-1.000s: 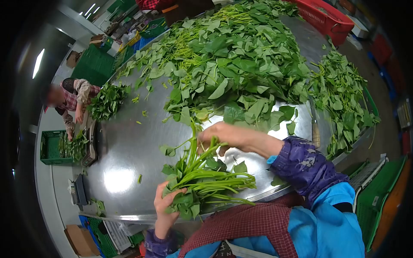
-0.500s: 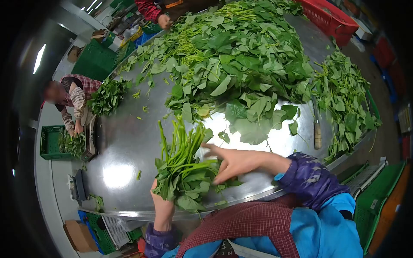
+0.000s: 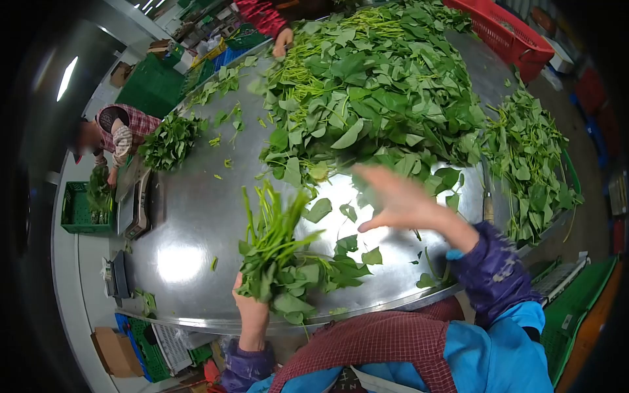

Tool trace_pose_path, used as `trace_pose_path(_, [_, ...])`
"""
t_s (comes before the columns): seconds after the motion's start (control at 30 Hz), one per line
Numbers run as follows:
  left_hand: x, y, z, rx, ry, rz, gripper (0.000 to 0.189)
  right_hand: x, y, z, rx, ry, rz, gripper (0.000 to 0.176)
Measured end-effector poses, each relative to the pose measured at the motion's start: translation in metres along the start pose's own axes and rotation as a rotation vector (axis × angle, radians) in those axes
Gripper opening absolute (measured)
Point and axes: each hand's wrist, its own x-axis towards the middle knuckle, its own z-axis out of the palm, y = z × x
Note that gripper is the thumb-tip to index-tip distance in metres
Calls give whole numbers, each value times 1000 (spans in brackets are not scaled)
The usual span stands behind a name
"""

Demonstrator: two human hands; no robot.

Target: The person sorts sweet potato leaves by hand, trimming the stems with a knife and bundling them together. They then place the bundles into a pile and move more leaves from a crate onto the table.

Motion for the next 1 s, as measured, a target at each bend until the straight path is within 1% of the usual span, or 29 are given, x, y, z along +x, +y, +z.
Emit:
trace_pose_path(0.03, [-1, -1, 1, 227, -27, 157, 32, 0, -18, 16, 283, -86, 0, 90])
trace_pose_path(0.07, [-2, 6, 5, 334, 6, 157, 38, 1, -40, 24, 546, -177, 91, 96])
trace_pose_path(0.1, [-4, 8, 7, 336, 6, 157, 38, 2, -57, 28, 806, -270, 185, 102])
trace_pose_path(0.13, [-6, 9, 10, 437, -2, 263, 41, 6, -61, 34, 918, -61, 230, 108])
trace_pose_path(0.17, [-7, 10, 12, 536, -12, 369, 45, 12, -58, 35, 916, -63, 230, 108])
trace_pose_path(0.2, [-11, 7, 12, 614, -35, 469, 47, 21, -53, 34, 989, 30, 241, 109])
trace_pose_path(0.23, [-15, 6, 13, 611, -40, 470, 47, 26, -47, 36, 1060, 125, 254, 110])
trace_pose_path(0.27, [-19, 6, 16, 623, -110, 541, 47, 28, -41, 41, 969, 122, 239, 108])
trace_pose_path(0.3, [-21, 6, 19, 633, -176, 611, 47, 30, -35, 45, 963, 122, 239, 108])
trace_pose_path(0.37, [-23, 7, 23, 627, -187, 628, 43, 33, -31, 49, 872, 83, 175, 101])
trace_pose_path(0.4, [-23, 10, 23, 641, -239, 663, 41, 33, -32, 47, 872, 36, 196, 93])
trace_pose_path(0.43, [-23, 12, 23, 655, -294, 699, 39, 34, -32, 47, 871, 35, 197, 93])
trace_pose_path(0.5, [-22, 11, 24, 644, -311, 714, 35, 36, -33, 46, 700, 79, 139, 70])
trace_pose_path(0.53, [-22, 10, 24, 658, -319, 735, 36, 36, -35, 45, 699, 79, 139, 70])
trace_pose_path(0.6, [-21, 8, 23, 670, -327, 758, 36, 33, -40, 40, 612, 123, 46, 35])
trace_pose_path(0.63, [-20, 7, 22, 684, -361, 741, 41, 31, -42, 36, 609, 124, 46, 35])
trace_pose_path(0.67, [-19, 9, 22, 697, -393, 725, 45, 28, -44, 32, 511, 216, 11, 24])
trace_pose_path(0.7, [-17, 13, 23, 693, -391, 730, 45, 25, -47, 27, 412, 306, -24, 16])
trace_pose_path(0.73, [-12, 26, 26, 685, -394, 658, 50, 26, -46, 15, 328, 433, -174, 15])
trace_pose_path(0.77, [-9, 33, 28, 677, -398, 585, 54, 24, -52, -10, 345, 467, -171, 12])
trace_pose_path(0.8, [-6, 27, 23, 659, -383, 554, 66, 23, -52, -39, 209, 609, -203, 11])
trace_pose_path(0.83, [-3, 22, 19, 657, -385, 553, 66, 20, -48, -70, 348, 731, -152, 13])
trace_pose_path(0.87, [-1, 17, 16, 633, -286, 458, 69, 18, -36, -98, 494, 729, 72, 17])
trace_pose_path(0.9, [-1, 13, 13, 604, -184, 366, 72, 24, -6, -99, 221, 642, 32, 19])
trace_pose_path(0.93, [0, 12, 8, 598, -255, 297, 76, 30, 23, -100, -47, 580, -26, 22])
trace_pose_path(0.97, [0, 11, 4, 590, -254, 310, 76, 33, 21, -98, -194, 576, -26, 23])
trace_pose_path(1.0, [2, 9, 1, 657, -379, 207, 75, 31, 15, -109, -151, 691, -95, 23])
